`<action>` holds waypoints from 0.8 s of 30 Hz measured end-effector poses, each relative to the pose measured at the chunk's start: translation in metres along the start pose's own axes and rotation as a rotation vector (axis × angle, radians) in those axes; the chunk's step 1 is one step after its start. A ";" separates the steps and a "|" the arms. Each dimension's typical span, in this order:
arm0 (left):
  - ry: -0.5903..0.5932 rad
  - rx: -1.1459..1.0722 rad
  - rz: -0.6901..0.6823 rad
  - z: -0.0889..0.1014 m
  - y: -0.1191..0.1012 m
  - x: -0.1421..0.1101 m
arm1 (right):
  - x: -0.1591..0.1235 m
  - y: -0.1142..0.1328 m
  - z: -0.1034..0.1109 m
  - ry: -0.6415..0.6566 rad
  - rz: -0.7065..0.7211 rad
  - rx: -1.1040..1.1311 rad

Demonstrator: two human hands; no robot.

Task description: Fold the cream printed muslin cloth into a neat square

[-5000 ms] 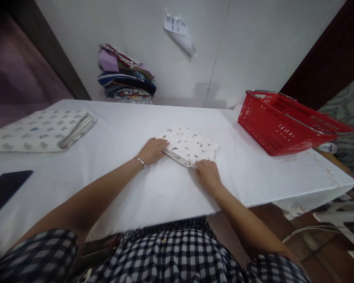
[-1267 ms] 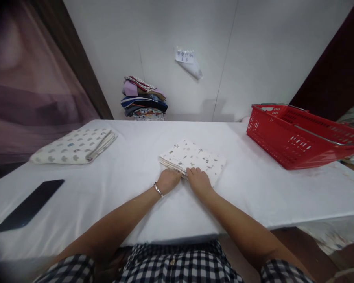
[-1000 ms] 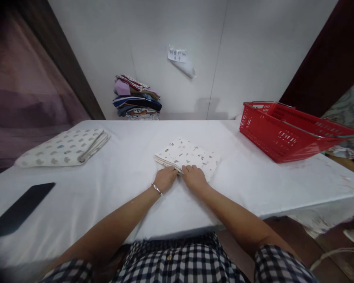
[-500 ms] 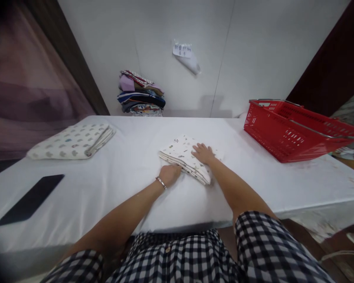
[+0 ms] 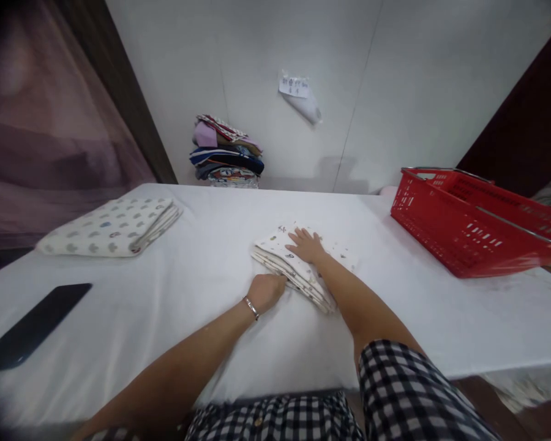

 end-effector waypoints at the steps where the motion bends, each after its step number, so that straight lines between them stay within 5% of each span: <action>1: 0.004 -0.004 0.000 0.000 0.000 0.000 | 0.002 -0.002 -0.002 0.004 -0.006 0.004; 9: 0.024 -0.012 -0.002 -0.002 0.000 0.000 | 0.017 0.016 0.014 -0.063 0.045 0.047; 14: 0.030 -0.013 -0.014 -0.004 0.001 0.001 | 0.022 0.028 0.006 -0.015 0.114 0.053; 20: 0.033 -0.060 -0.008 -0.003 0.003 0.002 | 0.010 0.041 0.029 -0.243 0.069 0.202; 24: 0.035 -0.078 -0.006 0.000 0.004 0.002 | 0.004 0.070 0.035 -0.121 0.163 0.207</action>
Point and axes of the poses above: each hand's wrist, its own x-axis towards the middle knuckle, its own z-axis out of the back of the hand, y = z × x, the point moved 3 cm from there along x, towards the middle knuckle, and after that the axes turned 8 degrees about -x, right-handed, at the moved point
